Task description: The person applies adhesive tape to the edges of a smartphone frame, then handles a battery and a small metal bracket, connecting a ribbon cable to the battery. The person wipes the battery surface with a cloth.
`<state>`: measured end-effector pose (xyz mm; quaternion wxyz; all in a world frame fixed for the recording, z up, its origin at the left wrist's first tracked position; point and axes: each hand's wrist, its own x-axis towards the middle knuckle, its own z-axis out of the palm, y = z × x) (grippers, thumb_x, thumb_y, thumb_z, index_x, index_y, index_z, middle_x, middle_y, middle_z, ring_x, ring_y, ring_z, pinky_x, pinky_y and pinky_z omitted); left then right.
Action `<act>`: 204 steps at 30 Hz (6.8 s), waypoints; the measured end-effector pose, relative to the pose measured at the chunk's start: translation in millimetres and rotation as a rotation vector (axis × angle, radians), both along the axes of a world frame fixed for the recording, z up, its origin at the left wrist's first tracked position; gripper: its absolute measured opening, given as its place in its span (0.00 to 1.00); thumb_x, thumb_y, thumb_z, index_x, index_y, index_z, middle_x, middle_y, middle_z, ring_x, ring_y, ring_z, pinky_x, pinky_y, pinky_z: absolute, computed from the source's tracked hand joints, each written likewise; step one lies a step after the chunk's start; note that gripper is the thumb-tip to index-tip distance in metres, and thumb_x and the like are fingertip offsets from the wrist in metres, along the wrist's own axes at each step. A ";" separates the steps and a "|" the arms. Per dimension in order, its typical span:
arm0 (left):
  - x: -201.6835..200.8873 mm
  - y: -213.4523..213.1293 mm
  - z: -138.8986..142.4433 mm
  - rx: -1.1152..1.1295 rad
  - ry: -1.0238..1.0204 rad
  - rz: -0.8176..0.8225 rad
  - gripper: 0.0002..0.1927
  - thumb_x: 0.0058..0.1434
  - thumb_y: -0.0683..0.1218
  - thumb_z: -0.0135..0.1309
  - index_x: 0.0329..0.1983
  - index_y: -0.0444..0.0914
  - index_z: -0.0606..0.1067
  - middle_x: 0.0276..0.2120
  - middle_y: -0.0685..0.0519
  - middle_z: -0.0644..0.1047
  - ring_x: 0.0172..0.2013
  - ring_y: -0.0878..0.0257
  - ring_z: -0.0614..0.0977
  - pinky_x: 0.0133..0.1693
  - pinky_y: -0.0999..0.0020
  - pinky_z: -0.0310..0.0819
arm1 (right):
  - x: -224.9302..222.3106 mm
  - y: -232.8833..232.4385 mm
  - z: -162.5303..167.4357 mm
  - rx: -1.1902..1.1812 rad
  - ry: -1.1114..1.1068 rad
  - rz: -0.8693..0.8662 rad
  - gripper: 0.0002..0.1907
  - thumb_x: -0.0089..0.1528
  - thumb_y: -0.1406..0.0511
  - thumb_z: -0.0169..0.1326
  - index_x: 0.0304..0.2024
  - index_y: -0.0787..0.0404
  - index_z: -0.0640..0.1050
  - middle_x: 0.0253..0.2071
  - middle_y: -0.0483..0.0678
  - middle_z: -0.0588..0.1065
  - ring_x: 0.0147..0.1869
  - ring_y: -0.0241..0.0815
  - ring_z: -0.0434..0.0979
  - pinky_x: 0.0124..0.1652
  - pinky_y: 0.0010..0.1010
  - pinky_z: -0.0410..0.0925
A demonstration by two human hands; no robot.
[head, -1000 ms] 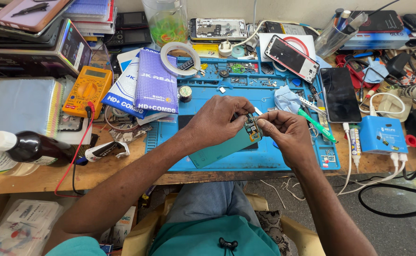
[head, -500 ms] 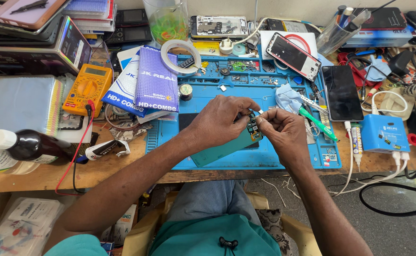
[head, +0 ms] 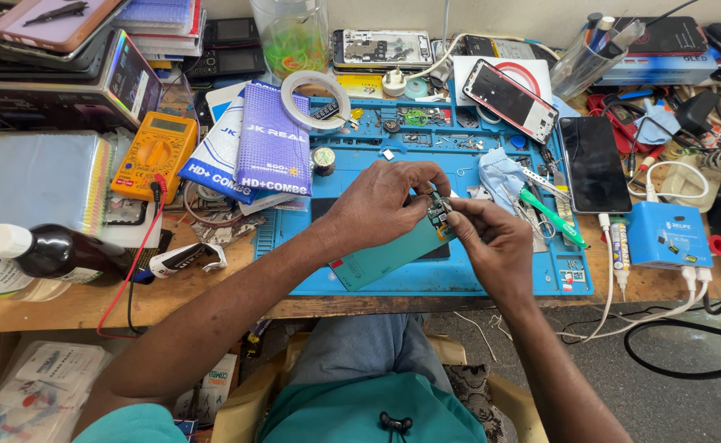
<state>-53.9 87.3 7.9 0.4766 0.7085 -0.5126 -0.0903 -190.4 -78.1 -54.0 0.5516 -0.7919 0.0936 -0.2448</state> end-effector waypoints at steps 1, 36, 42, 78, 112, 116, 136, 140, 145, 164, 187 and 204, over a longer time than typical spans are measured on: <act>0.7 -0.3 -0.4 0.026 0.018 0.015 0.12 0.57 0.42 0.51 0.43 0.39 0.79 0.29 0.49 0.84 0.28 0.61 0.86 0.33 0.64 0.78 | -1.2 2.6 -0.9 -0.052 -0.036 -0.006 0.13 0.64 0.69 0.60 0.51 0.67 0.81 0.39 0.46 0.82 0.39 0.28 0.80 0.38 0.18 0.72; 4.2 1.6 -8.9 0.076 0.273 0.070 0.10 0.62 0.41 0.57 0.45 0.34 0.81 0.35 0.49 0.86 0.38 0.65 0.89 0.39 0.71 0.84 | 7.0 -16.9 -1.8 0.430 0.075 0.138 0.11 0.65 0.66 0.58 0.44 0.70 0.83 0.35 0.51 0.82 0.36 0.36 0.81 0.38 0.27 0.75; -2.9 1.4 -8.8 -0.003 0.307 0.073 0.08 0.65 0.40 0.55 0.44 0.32 0.81 0.35 0.50 0.85 0.37 0.67 0.88 0.39 0.71 0.83 | 9.0 -7.9 -2.6 0.216 0.134 0.066 0.09 0.62 0.66 0.63 0.39 0.67 0.84 0.28 0.45 0.80 0.29 0.27 0.74 0.29 0.18 0.66; -7.7 11.3 -10.9 -0.025 0.227 0.034 0.14 0.64 0.41 0.58 0.52 0.32 0.76 0.41 0.46 0.85 0.44 0.63 0.87 0.47 0.69 0.82 | 15.0 3.3 4.8 0.192 0.067 0.090 0.12 0.67 0.63 0.59 0.32 0.64 0.82 0.23 0.40 0.75 0.25 0.24 0.69 0.25 0.18 0.62; -12.9 5.4 -2.1 0.056 0.328 0.039 0.09 0.61 0.40 0.57 0.43 0.34 0.74 0.30 0.54 0.82 0.32 0.71 0.83 0.35 0.73 0.78 | 18.0 -15.5 58.3 0.021 0.354 0.259 0.08 0.63 0.67 0.58 0.38 0.66 0.83 0.24 0.44 0.79 0.25 0.28 0.77 0.25 0.19 0.68; -15.1 3.6 -3.2 0.072 0.337 0.075 0.06 0.61 0.40 0.55 0.41 0.34 0.74 0.24 0.54 0.79 0.27 0.71 0.78 0.30 0.72 0.72 | 17.2 -12.4 56.2 -0.012 0.340 0.233 0.07 0.63 0.68 0.58 0.37 0.67 0.83 0.24 0.44 0.79 0.26 0.27 0.77 0.26 0.19 0.69; -17.4 7.2 -6.7 0.000 0.280 0.000 0.03 0.69 0.39 0.51 0.44 0.33 0.71 0.30 0.51 0.80 0.33 0.68 0.83 0.37 0.69 0.78 | 9.2 -12.1 51.5 -0.128 0.393 0.204 0.07 0.60 0.66 0.61 0.32 0.65 0.83 0.23 0.45 0.80 0.27 0.28 0.78 0.28 0.22 0.71; -16.5 6.0 -6.8 0.015 0.264 0.010 0.03 0.69 0.39 0.52 0.43 0.33 0.72 0.30 0.51 0.80 0.33 0.68 0.83 0.37 0.69 0.77 | 14.5 -13.2 50.4 -0.212 0.381 0.177 0.08 0.59 0.65 0.62 0.33 0.65 0.83 0.24 0.45 0.81 0.27 0.29 0.77 0.28 0.22 0.70; -9.3 7.4 -6.9 -0.022 0.257 0.040 0.04 0.68 0.38 0.53 0.43 0.32 0.71 0.29 0.51 0.81 0.33 0.68 0.83 0.37 0.69 0.77 | -2.4 -13.2 41.5 -0.091 0.502 0.199 0.08 0.59 0.66 0.62 0.34 0.67 0.84 0.25 0.48 0.81 0.29 0.31 0.79 0.30 0.24 0.72; 14.1 0.7 -24.0 0.066 0.436 -0.112 0.15 0.59 0.40 0.63 0.48 0.32 0.74 0.25 0.58 0.75 0.27 0.74 0.75 0.28 0.76 0.69 | 0.0 -2.5 21.9 0.187 0.297 0.220 0.12 0.63 0.68 0.58 0.47 0.68 0.81 0.39 0.48 0.83 0.40 0.33 0.83 0.41 0.26 0.77; 8.9 6.7 -20.4 0.156 0.392 -0.093 0.13 0.65 0.40 0.54 0.52 0.34 0.73 0.29 0.55 0.79 0.30 0.72 0.79 0.31 0.71 0.72 | 13.4 -4.5 18.6 0.060 0.326 0.108 0.11 0.62 0.62 0.60 0.31 0.65 0.81 0.24 0.44 0.80 0.26 0.29 0.79 0.26 0.22 0.70; 3.9 15.0 -7.5 0.125 0.396 -0.111 0.13 0.65 0.40 0.55 0.52 0.34 0.71 0.36 0.49 0.84 0.39 0.68 0.85 0.39 0.70 0.79 | -4.2 19.2 25.8 -0.235 -0.075 0.000 0.12 0.62 0.66 0.62 0.47 0.66 0.82 0.35 0.45 0.81 0.38 0.28 0.80 0.38 0.21 0.73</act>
